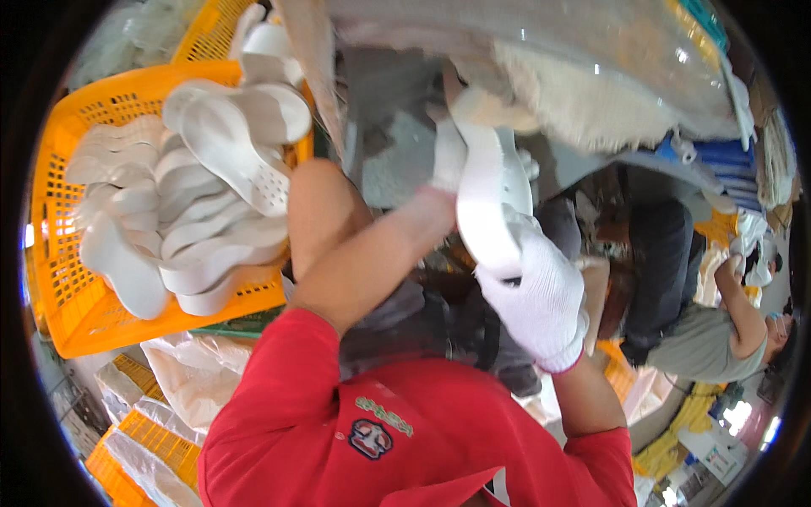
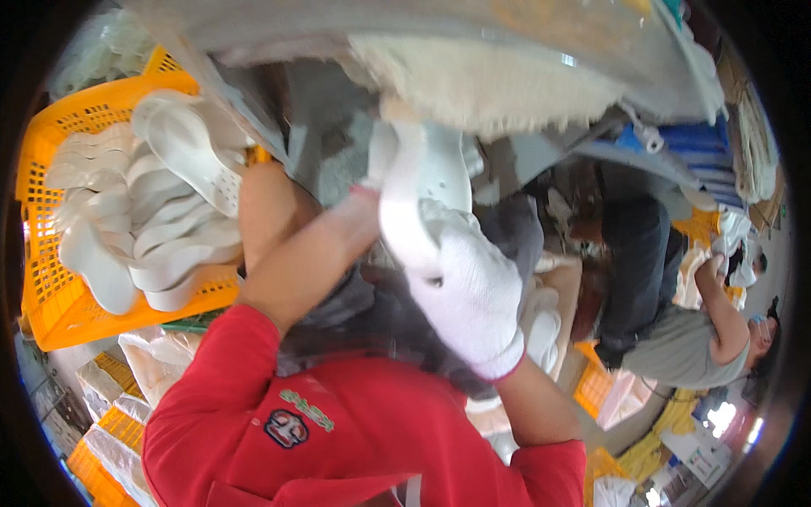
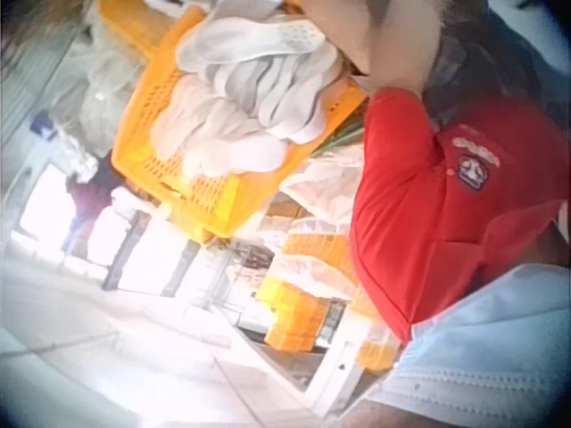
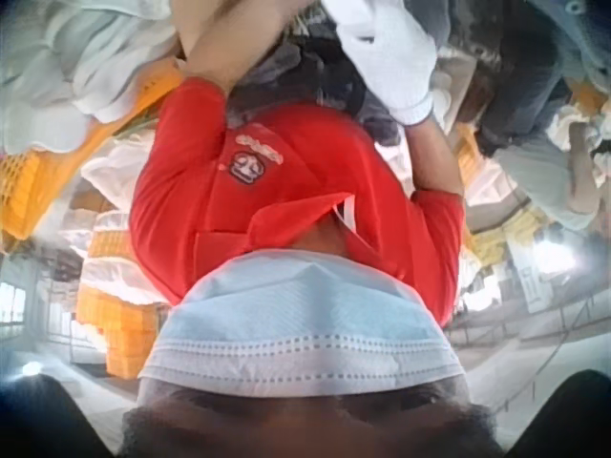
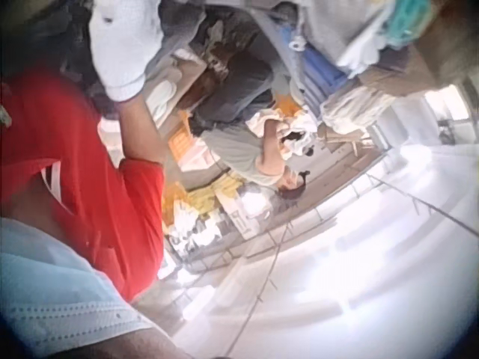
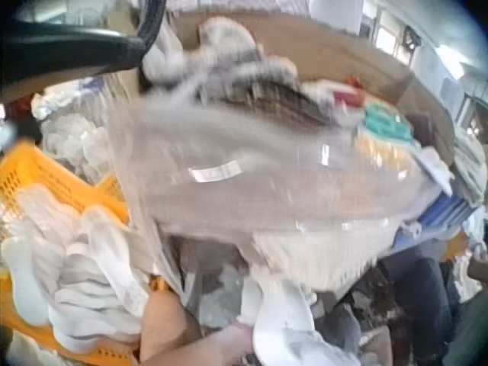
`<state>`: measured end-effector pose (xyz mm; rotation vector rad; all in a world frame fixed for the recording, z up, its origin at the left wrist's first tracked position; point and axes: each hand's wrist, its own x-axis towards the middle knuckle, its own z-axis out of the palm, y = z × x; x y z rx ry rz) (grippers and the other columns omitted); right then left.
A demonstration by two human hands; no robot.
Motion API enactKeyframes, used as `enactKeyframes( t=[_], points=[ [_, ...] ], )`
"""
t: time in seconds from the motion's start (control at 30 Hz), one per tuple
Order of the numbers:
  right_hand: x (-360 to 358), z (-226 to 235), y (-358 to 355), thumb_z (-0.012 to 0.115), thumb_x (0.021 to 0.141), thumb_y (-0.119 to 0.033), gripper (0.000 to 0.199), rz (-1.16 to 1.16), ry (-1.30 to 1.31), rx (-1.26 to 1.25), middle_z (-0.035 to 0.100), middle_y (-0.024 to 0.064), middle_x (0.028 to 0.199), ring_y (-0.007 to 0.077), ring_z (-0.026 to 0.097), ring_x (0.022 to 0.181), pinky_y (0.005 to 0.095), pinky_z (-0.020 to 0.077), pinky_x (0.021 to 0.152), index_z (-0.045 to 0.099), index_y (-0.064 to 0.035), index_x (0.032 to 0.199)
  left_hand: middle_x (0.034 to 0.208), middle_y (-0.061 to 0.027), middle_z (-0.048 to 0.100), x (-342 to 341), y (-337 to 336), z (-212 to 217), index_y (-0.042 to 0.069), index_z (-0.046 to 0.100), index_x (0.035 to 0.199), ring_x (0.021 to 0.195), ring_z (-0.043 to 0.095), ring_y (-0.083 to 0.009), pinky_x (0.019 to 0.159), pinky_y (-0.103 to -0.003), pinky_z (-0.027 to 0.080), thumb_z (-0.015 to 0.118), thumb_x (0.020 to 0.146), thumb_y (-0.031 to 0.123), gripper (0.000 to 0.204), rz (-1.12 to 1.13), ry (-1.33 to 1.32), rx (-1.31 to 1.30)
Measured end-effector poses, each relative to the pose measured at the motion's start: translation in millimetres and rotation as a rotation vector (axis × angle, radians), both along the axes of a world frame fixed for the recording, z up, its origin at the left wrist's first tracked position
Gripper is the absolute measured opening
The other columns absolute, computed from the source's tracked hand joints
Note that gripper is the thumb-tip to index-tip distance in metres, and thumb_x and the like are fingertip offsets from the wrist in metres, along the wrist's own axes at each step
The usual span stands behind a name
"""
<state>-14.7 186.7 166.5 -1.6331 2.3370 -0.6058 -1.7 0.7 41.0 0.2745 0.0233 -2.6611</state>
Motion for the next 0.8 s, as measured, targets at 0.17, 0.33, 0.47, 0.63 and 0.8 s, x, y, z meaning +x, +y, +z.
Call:
enactKeyframes(
  t=[0.17,0.33,0.47,0.63,0.8],
  points=[
    [-23.8,6.5,-74.1,0.085,0.084,-0.023,0.038,-0.092,0.123,-0.030,0.075,0.0198,0.096,0.0412,0.076,0.086,0.0469,0.0619,0.077,0.069,-0.0057,0.113,0.113,-0.0202,0.070,-6.5,-31.7,28.5,0.004,0.061,0.133,0.104,0.071,-0.0396,0.096,-0.054,0.060,0.037,0.112,0.048,0.054,0.064,-0.260,-0.009],
    [-28.3,-2.2,-87.2,0.083,0.079,-0.018,0.033,0.058,0.342,-0.203,0.073,0.0121,0.086,0.0343,0.075,0.075,0.0437,0.0610,0.067,0.074,-0.0094,0.109,0.125,-0.0204,0.071,-1.3,-50.6,34.7,0.005,0.064,0.134,0.119,0.069,-0.0370,0.104,-0.048,0.058,0.042,0.110,0.048,0.054,-0.072,-0.140,-0.131],
    [-22.0,-9.5,-59.7,0.087,0.082,-0.027,0.045,-0.151,0.028,-0.080,0.079,0.0167,0.100,0.0362,0.079,0.091,0.0424,0.0635,0.080,0.074,-0.0082,0.121,0.129,-0.0192,0.072,1.4,-40.1,8.7,0.004,0.066,0.133,0.121,0.070,-0.0359,0.108,-0.049,0.057,0.046,0.105,0.058,0.064,-0.066,-0.332,-0.126],
    [-28.3,-13.1,-88.9,0.086,0.083,-0.031,0.033,-0.185,0.097,-0.293,0.080,0.0134,0.098,0.0334,0.078,0.089,0.0434,0.0631,0.078,0.081,-0.0122,0.110,0.126,-0.0155,0.077,-4.8,-5.4,-15.8,0.000,0.062,0.139,0.114,0.076,-0.0252,0.099,-0.040,0.062,0.039,0.116,0.058,0.066,0.411,-0.610,-0.775],
    [-22.2,-4.7,-109.6,0.083,0.089,-0.032,0.031,-0.074,-0.114,-0.159,0.082,0.0106,0.105,0.0342,0.078,0.096,0.0379,0.0611,0.085,0.083,-0.0138,0.114,0.124,-0.0159,0.076,-1.9,4.8,0.0,0.006,0.064,0.135,0.113,0.075,-0.0314,0.104,-0.046,0.060,0.034,0.117,0.061,0.065,0.396,-0.286,-0.135]
  ],
)
